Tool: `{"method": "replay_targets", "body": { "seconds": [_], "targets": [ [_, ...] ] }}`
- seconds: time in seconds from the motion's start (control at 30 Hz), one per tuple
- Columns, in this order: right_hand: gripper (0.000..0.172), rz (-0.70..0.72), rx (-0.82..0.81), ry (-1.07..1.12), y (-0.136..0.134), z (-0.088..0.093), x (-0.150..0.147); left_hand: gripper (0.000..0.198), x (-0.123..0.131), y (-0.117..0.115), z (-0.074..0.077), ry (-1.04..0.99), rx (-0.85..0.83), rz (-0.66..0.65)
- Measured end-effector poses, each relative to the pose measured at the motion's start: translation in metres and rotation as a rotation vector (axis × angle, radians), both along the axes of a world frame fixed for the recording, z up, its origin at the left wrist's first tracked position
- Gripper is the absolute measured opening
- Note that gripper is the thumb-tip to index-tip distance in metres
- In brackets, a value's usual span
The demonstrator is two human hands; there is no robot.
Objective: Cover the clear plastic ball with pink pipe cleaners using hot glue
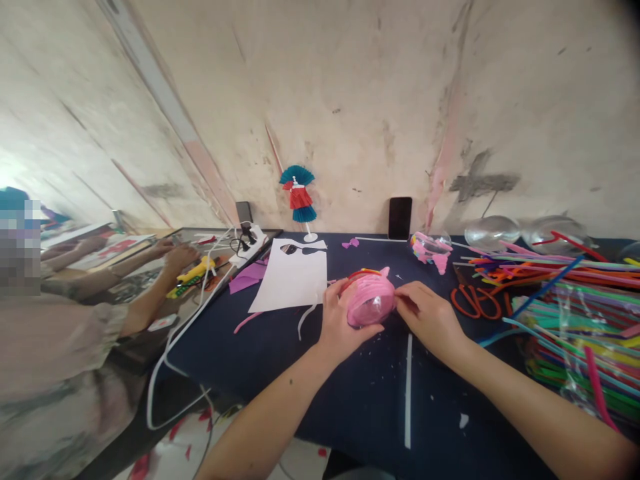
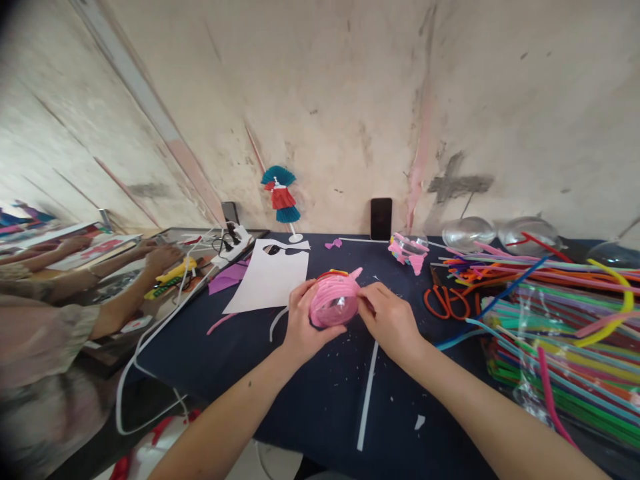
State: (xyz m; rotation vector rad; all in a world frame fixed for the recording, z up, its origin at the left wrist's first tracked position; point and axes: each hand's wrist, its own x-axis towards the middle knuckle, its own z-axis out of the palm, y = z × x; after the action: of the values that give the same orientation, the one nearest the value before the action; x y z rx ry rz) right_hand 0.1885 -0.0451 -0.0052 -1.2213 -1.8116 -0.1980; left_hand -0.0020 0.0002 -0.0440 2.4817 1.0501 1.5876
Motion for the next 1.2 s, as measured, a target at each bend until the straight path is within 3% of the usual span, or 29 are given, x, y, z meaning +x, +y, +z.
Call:
{"method": "replay_targets", "body": {
  "seconds": [0.57,1.0,1.1,1.2],
  "targets": [
    [0.009,-0.03,-0.112,0.024,0.0018,-0.0025,0.0006,0.087,-0.0003,-0.0012,0.0022,0.0,-0.062,-0.017],
    [0.009,-0.016,-0.059,0.013,0.006,-0.002,0.003,0.092,0.001,0.0001,0.0014,-0.007,-0.075,-0.016],
    [0.007,-0.036,0.041,-0.017,0.0056,0.0013,0.0023,0.093,0.0016,0.0002,0.002,-0.01,-0.063,0.01],
    [0.02,-0.01,0.19,-0.112,0.0019,0.004,-0.0011,0.094,0.0035,-0.0003,0.0027,0.001,-0.038,0.026]
  ]
}}
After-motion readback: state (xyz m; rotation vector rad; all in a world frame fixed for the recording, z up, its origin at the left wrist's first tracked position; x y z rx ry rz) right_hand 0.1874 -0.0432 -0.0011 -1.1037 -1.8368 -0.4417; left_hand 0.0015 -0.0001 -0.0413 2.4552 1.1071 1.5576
